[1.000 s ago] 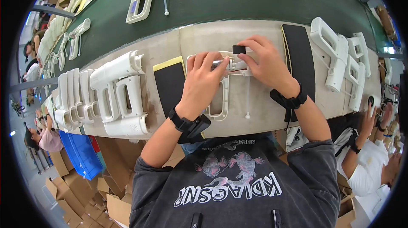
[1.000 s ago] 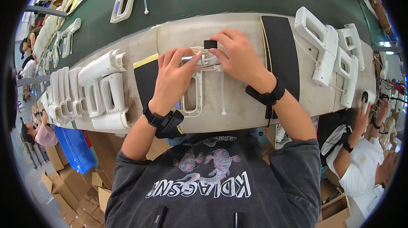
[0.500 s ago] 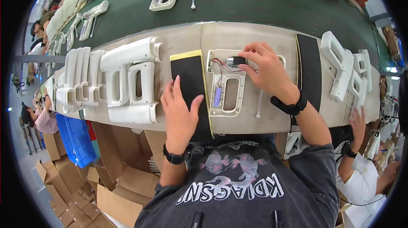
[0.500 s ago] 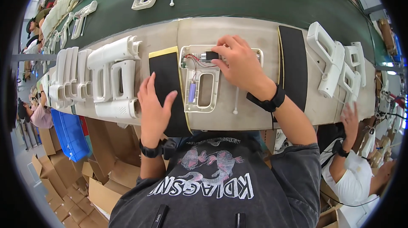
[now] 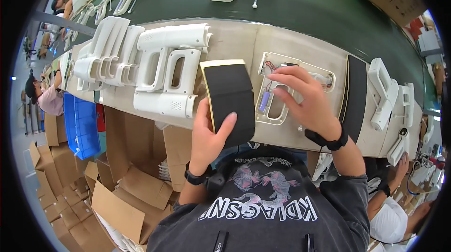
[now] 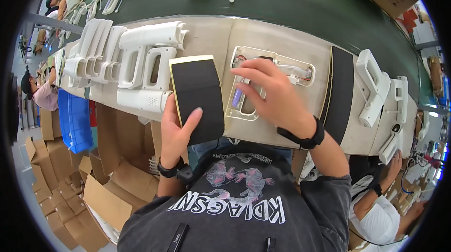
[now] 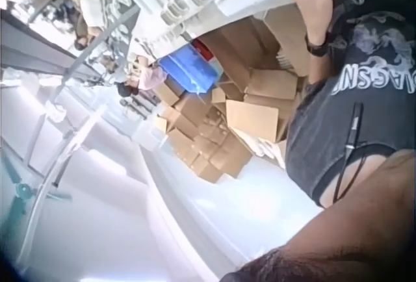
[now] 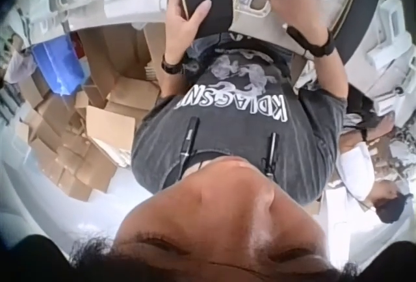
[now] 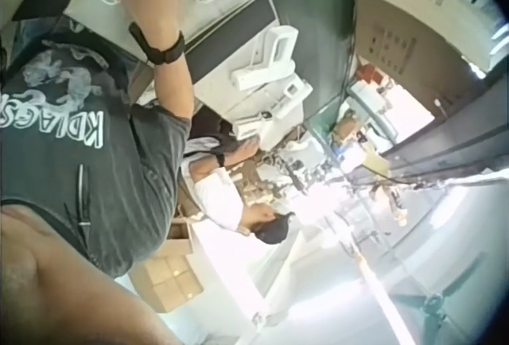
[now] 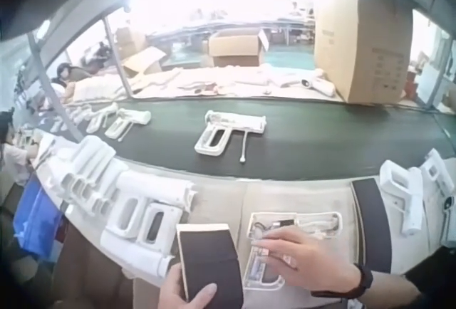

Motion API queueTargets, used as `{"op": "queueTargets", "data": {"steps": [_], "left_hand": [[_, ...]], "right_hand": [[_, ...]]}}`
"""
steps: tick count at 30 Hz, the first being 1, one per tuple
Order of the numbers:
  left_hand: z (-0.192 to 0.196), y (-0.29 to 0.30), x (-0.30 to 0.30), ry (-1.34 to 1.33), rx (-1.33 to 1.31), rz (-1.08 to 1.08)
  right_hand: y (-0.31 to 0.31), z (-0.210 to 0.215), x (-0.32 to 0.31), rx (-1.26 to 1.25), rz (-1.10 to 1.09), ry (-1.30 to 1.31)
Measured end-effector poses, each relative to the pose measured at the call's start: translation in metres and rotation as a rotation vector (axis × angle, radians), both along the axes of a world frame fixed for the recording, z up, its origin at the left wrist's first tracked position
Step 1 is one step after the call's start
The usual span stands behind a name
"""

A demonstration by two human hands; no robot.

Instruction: The person assembles a handheld device by placing a motor, battery, and tubing into a white plastic housing before pressing a second housing piece on top. They then set the unit aside, retrieve more housing components from a box, and repeat the assembly process.

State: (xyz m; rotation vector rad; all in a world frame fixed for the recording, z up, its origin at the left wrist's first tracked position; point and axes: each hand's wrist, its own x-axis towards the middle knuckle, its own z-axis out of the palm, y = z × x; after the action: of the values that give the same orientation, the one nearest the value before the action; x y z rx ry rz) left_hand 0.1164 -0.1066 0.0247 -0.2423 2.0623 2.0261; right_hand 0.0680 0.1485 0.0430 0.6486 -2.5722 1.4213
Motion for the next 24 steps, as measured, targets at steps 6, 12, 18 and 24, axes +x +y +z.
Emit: {"op": "queueTargets", "data": {"steps": [6,12,18,24], "left_hand": [[0.012,-0.011,0.019,-0.014,0.185,-0.212],[0.016,-0.006,0.018,-0.128,0.163,-0.168],[0.01,-0.021,0.025,0.087,0.093,-0.596],[-0.001,-0.025,0.031,-0.166,0.202,-0.425]], "right_hand": [[-0.043,-0.005,0.016,-0.357,0.068,-0.378],[-0.029,-0.012,0.023,-0.111,0.157,-0.051],[-0.009,-0.002,0.038,-0.157,0.52,-0.375],[0.001,-0.02,0.018,-0.083,0.399,-0.272]]}}
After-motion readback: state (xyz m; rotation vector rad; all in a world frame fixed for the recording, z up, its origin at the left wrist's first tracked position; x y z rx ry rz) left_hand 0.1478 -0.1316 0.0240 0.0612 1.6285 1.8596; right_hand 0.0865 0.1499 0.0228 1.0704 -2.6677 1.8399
